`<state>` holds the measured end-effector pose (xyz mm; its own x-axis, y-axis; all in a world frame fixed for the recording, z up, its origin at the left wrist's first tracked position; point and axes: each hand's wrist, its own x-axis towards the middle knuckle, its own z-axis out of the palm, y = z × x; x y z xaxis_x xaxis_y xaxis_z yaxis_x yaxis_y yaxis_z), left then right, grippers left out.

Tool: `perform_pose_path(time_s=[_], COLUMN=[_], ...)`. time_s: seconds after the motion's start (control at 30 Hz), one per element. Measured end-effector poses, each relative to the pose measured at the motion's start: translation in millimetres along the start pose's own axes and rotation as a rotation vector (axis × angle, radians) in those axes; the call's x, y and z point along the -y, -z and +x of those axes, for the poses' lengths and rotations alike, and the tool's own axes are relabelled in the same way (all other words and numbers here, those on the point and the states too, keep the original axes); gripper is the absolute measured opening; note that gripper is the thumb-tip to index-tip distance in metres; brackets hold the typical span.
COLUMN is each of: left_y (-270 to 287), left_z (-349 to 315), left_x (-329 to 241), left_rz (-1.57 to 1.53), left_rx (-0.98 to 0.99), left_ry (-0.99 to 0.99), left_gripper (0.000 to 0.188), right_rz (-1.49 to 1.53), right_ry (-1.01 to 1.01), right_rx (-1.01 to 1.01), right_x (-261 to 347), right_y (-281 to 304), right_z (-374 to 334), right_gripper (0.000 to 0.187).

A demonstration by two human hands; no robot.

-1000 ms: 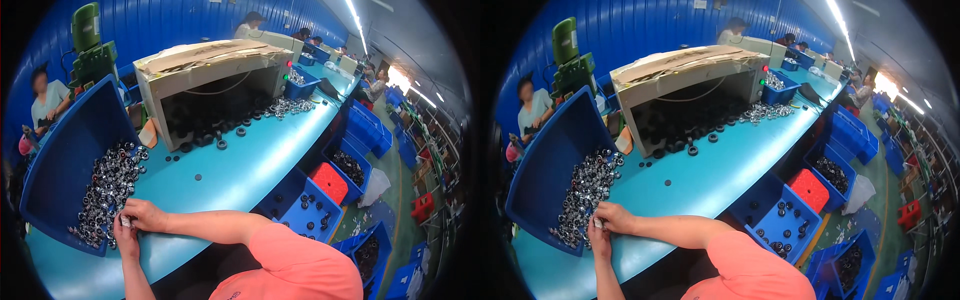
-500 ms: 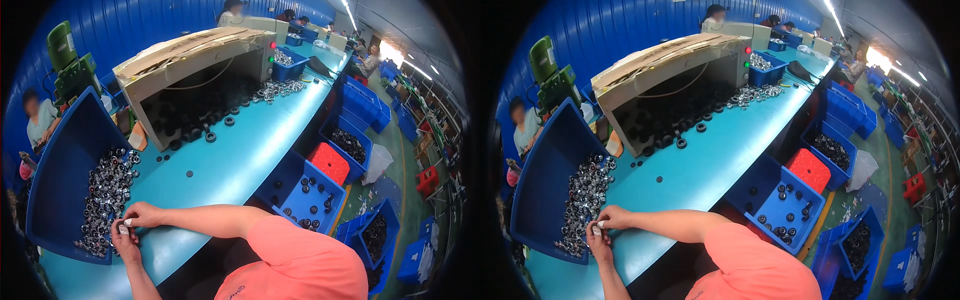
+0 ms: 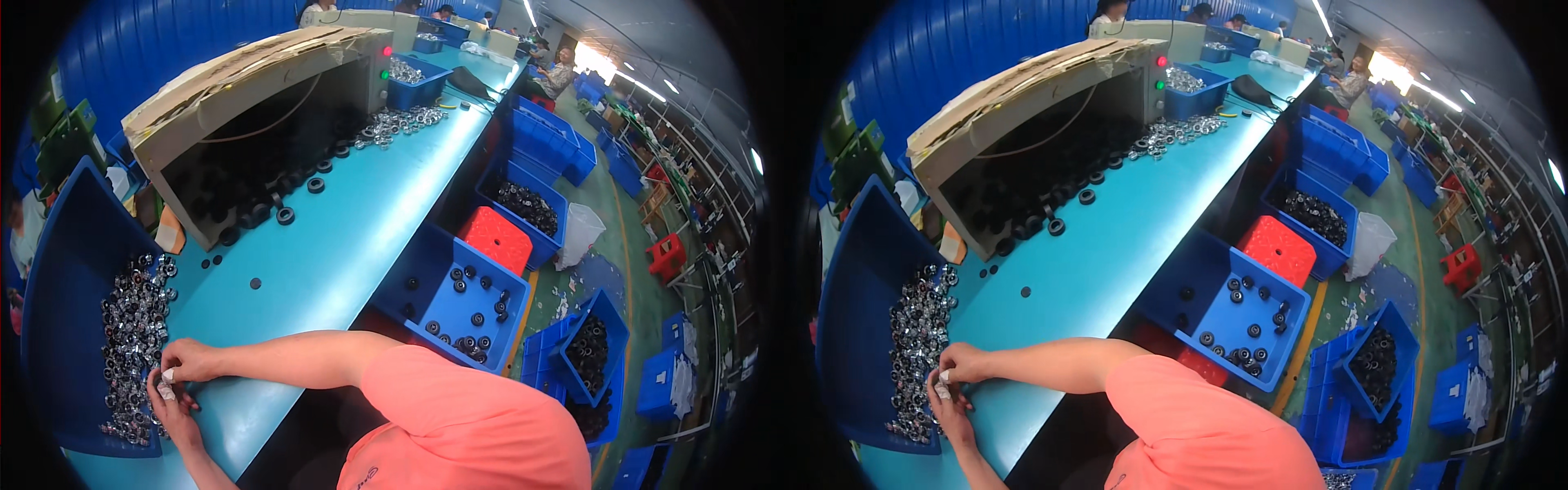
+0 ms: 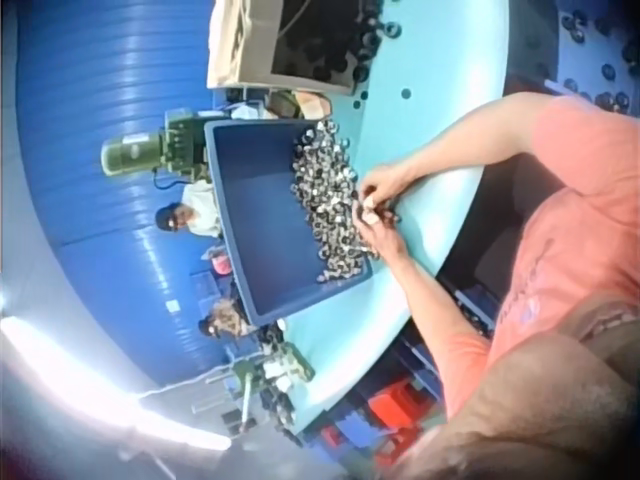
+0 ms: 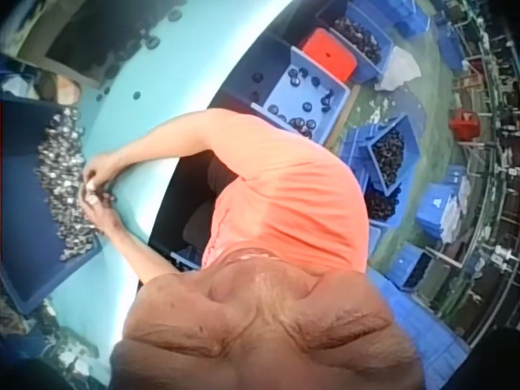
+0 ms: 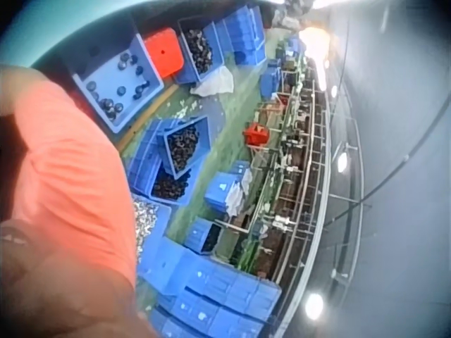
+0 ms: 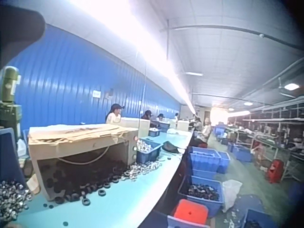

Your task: Assembling small mechanical components at a factory assembly workbench.

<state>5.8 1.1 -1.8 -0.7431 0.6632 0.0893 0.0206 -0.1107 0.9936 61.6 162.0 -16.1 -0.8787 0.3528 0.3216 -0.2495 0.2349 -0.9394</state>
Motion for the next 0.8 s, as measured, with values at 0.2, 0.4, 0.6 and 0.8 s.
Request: perform_pose_path(time_s=[0.2,0.4,0.6,0.8], left_y=[4.6,7.0,4.0,5.0], left_z=[4.2,8.3,8.2,1.6], left_x=[2.5,5.0,-0.2,-2.4], left_rz=[0.053,0.075,0.073,0.069], left_rx=[-0.06,-0.151,-0.155,-0.093], left_ry=[-0.029,-0.043,-0.042,-0.011], left_gripper=[0.032,0.023,0.019,0.022], right_rz=[0.269,0.234,0.119,0.181], right_ry=[-0.146,-0.116,-0.1,-0.174], right_rx=[0.042,0.047,0.023,0.053], right_x=[6.6,5.2,13.6,18.5], right_y=[-1.2,-10.0,-12.1,-9.8], right_z=[0.5,-2.7,-3.1,-3.3], right_gripper=[0.019,0.019,0.018,0.021])
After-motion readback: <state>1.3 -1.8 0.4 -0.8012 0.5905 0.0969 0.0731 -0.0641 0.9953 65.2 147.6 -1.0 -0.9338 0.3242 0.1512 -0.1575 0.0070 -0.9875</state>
